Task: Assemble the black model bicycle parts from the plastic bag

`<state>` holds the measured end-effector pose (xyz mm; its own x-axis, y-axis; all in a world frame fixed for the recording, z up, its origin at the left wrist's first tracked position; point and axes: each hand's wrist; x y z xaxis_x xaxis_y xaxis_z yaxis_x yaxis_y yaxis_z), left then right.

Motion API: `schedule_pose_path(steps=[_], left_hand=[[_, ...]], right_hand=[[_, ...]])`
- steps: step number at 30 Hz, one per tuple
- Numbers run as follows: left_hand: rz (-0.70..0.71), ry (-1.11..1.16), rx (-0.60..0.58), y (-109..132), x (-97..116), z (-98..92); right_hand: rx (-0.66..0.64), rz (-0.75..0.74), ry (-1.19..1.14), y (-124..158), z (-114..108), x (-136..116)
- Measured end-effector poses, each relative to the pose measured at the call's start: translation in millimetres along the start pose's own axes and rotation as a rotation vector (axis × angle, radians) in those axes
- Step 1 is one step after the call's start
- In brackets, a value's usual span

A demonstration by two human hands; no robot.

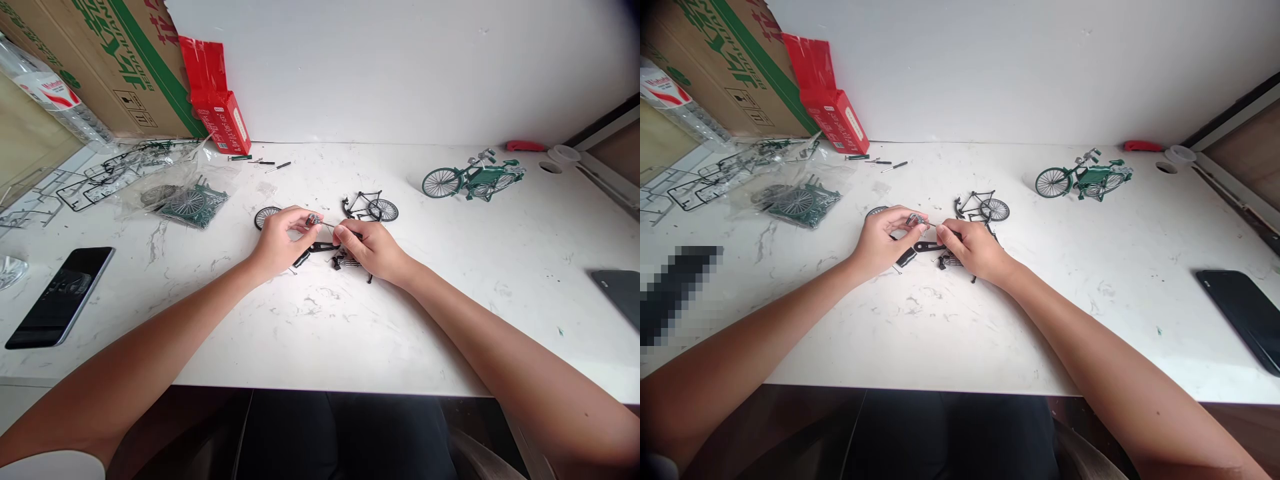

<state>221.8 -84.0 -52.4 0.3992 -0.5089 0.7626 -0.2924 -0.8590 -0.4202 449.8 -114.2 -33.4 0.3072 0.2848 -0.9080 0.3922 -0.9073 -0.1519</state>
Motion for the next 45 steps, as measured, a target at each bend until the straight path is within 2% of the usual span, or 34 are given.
schedule_pose_path(steps=[45], left_hand=[[-0.001, -0.019, 0.002, 0.0, -0.1, 0.4]], right_hand=[[0.001, 0.009, 0.003, -0.4, 0.6, -2.6]])
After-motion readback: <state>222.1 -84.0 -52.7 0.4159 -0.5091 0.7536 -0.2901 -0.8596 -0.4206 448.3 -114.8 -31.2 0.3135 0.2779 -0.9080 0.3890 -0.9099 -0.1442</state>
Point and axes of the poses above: each hand's wrist, its own y-axis away from the middle knuckle, its own z-axis out of the palm, x = y × z, and after that the axes turned 15 degrees about -y, right-handed
